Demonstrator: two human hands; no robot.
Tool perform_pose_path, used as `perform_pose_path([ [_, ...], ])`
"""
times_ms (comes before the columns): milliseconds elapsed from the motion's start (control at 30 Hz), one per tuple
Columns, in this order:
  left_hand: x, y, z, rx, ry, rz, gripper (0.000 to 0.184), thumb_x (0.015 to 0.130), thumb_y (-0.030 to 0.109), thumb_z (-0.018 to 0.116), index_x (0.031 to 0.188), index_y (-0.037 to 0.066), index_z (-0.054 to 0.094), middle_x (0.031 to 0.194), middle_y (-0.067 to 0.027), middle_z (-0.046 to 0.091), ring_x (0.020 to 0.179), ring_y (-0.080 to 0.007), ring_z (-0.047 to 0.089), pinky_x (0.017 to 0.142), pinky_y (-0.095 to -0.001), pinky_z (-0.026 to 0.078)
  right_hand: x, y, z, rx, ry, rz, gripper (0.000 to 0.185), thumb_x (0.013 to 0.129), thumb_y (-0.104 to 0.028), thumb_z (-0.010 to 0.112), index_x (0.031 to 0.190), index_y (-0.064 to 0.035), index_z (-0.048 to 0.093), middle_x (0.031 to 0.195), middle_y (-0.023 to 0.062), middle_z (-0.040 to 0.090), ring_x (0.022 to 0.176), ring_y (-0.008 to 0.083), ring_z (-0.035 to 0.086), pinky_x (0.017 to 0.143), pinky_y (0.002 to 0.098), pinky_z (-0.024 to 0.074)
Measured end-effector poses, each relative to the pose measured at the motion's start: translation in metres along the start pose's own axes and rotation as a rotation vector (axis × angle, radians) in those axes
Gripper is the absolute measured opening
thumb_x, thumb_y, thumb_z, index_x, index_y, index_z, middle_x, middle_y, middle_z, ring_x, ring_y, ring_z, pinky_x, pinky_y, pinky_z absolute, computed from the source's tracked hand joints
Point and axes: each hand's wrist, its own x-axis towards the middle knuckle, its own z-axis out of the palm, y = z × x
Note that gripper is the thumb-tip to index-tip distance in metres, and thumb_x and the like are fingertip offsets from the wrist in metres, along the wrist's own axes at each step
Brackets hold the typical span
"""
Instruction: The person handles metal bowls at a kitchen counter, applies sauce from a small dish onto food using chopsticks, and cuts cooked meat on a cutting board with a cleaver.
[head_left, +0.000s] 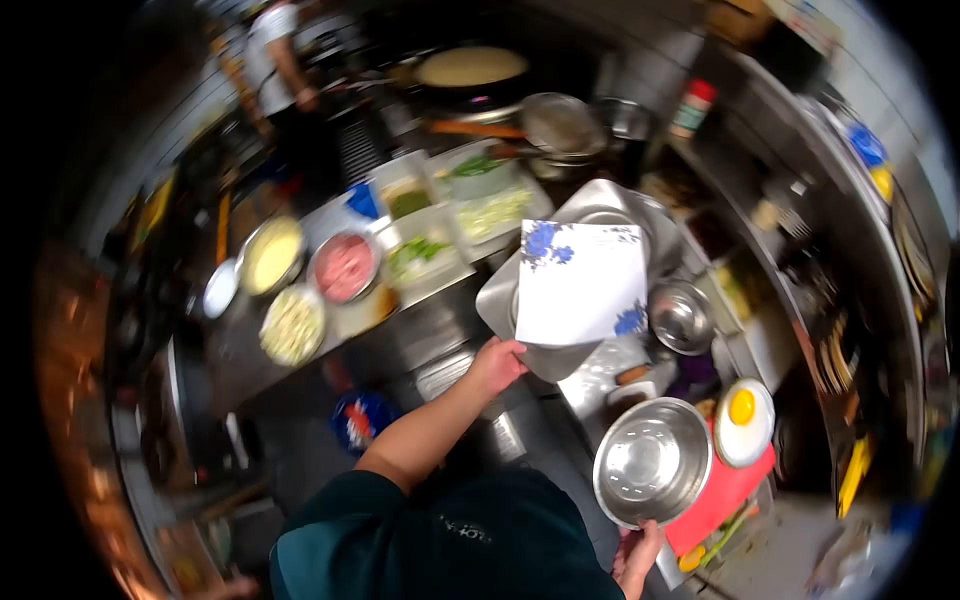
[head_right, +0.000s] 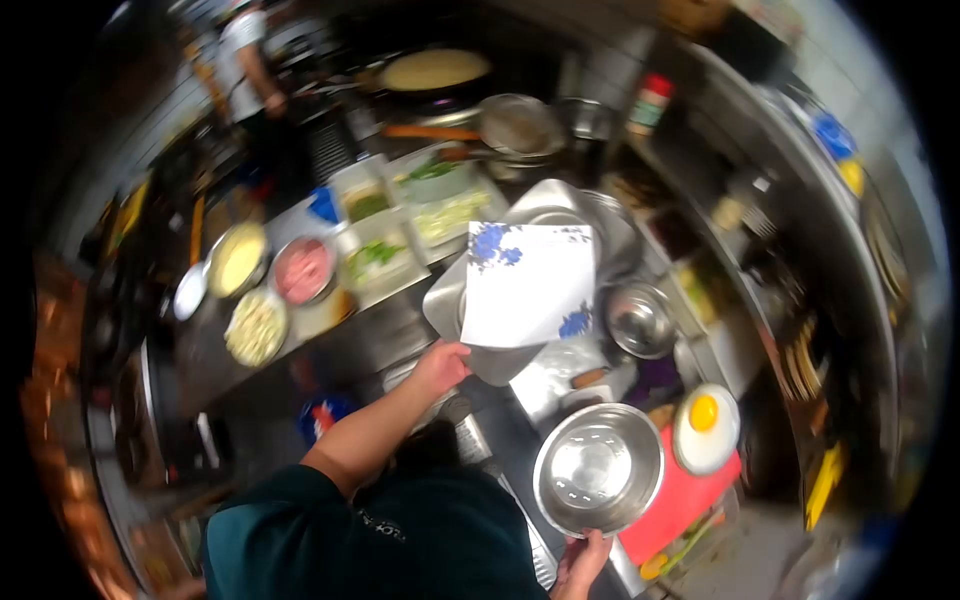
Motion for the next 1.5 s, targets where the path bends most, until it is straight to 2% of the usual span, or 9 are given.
perform_pose_path([
  [100,-0.107,0.008,-0.031,0.017,0.179,0.139,0.045,0.084,-0.007,0.056,0.129,0.001,0.058,0.122,-0.0134,0.067,0.112,-0.0295,0.067,0.097,-0.0495,0.053,0.035,-0.006,-0.018,-0.112,-0.071,0.045,0.03,0.081,-0.008,0.056,0.108,0.0063,0.056,0.105,0.0129,0.062,0.087,0.022,0.065,0.071,0.0347,0.0566],
  [133,-0.145,0.013,-0.037,0.005,0.233,0.175,0.046,0.084,-0.007,0.056,0.129,0.001,0.058,0.122,-0.0132,0.068,0.112,-0.0293,0.067,0.097,-0.0493,0.053,0.043,-0.014,-0.018,-0.203,-0.158,0.115,0.012,0.088,-0.014,0.059,0.093,-0.0038,0.056,0.104,0.0077,0.059,0.101,0.0214,0.061,0.092,0.0386,0.0528],
  [367,-0.414,0.036,-0.089,-0.063,0.617,0.526,0.05,0.081,-0.012,0.055,0.129,-0.003,0.058,0.123,-0.0178,0.067,0.115,-0.0321,0.066,0.103,-0.0479,0.052,0.065,-0.007,0.011,-0.34,-0.49,0.138,0.014,0.092,-0.018,0.059,0.096,-0.0057,0.055,0.109,0.0067,0.059,0.102,0.0197,0.06,0.088,0.0356,0.052],
  [567,-0.541,0.031,-0.219,-0.171,0.819,0.793,0.05,0.081,-0.01,0.056,0.13,-0.001,0.055,0.123,-0.0166,0.067,0.113,-0.0345,0.066,0.097,-0.0543,0.054,0.021,0.033,0.076,-0.443,-0.536,0.097,0.017,0.089,-0.023,0.062,0.094,-0.0089,0.056,0.104,0.0033,0.057,0.094,0.017,0.058,0.077,0.0304,0.0515],
  [700,-0.57,0.056,-0.298,-0.272,0.912,0.912,0.044,0.08,-0.009,0.058,0.123,0.002,0.059,0.119,-0.0134,0.068,0.108,-0.0327,0.068,0.095,-0.0542,0.055,-0.01,0.067,0.103,-0.442,-0.49,0.119,0.022,0.085,-0.014,0.058,0.104,-0.0028,0.054,0.108,0.0081,0.059,0.091,0.0204,0.062,0.073,0.0322,0.0556],
  [933,-0.565,0.157,-0.418,-0.353,0.883,1.001,0.035,0.08,-0.007,0.06,0.115,0.001,0.063,0.112,-0.0125,0.07,0.112,-0.0301,0.066,0.096,-0.0523,0.055,-0.08,0.145,0.134,-0.324,-0.342,0.202,0.015,0.085,-0.011,0.061,0.098,-0.0038,0.06,0.097,0.0066,0.063,0.082,0.0199,0.062,0.064,0.0314,0.0504],
  [1133,-0.537,0.222,-0.542,-0.418,0.719,0.786,0.028,0.085,-0.003,0.06,0.113,-0.005,0.061,0.11,-0.0186,0.07,0.105,-0.0343,0.067,0.092,-0.045,0.057,-0.105,0.178,0.126,-0.275,-0.274,0.246,0.014,0.09,-0.011,0.059,0.103,-0.0057,0.062,0.105,0.0077,0.067,0.093,0.0195,0.065,0.072,0.033,0.0528],
  [1233,-0.533,0.248,-0.597,-0.364,0.737,0.606,0.033,0.095,0.003,0.055,0.126,-0.009,0.055,0.123,-0.0231,0.064,0.114,-0.0371,0.063,0.099,-0.0451,0.054,-0.114,0.187,0.132,-0.222,-0.219,0.228,0.011,0.088,-0.009,0.06,0.098,-0.0055,0.06,0.102,0.0073,0.063,0.094,0.0212,0.061,0.073,0.0368,0.0547],
  [1500,-0.509,0.262,-0.512,-0.411,0.752,0.762,0.04,0.093,0.003,0.057,0.13,-0.011,0.051,0.136,-0.0276,0.054,0.128,-0.043,0.052,0.115,-0.0591,0.039,-0.081,0.178,0.143,-0.075,-0.142,0.201,0.012,0.089,-0.008,0.055,0.1,-0.0045,0.059,0.103,0.0072,0.063,0.094,0.0207,0.062,0.083,0.0358,0.0556],
])
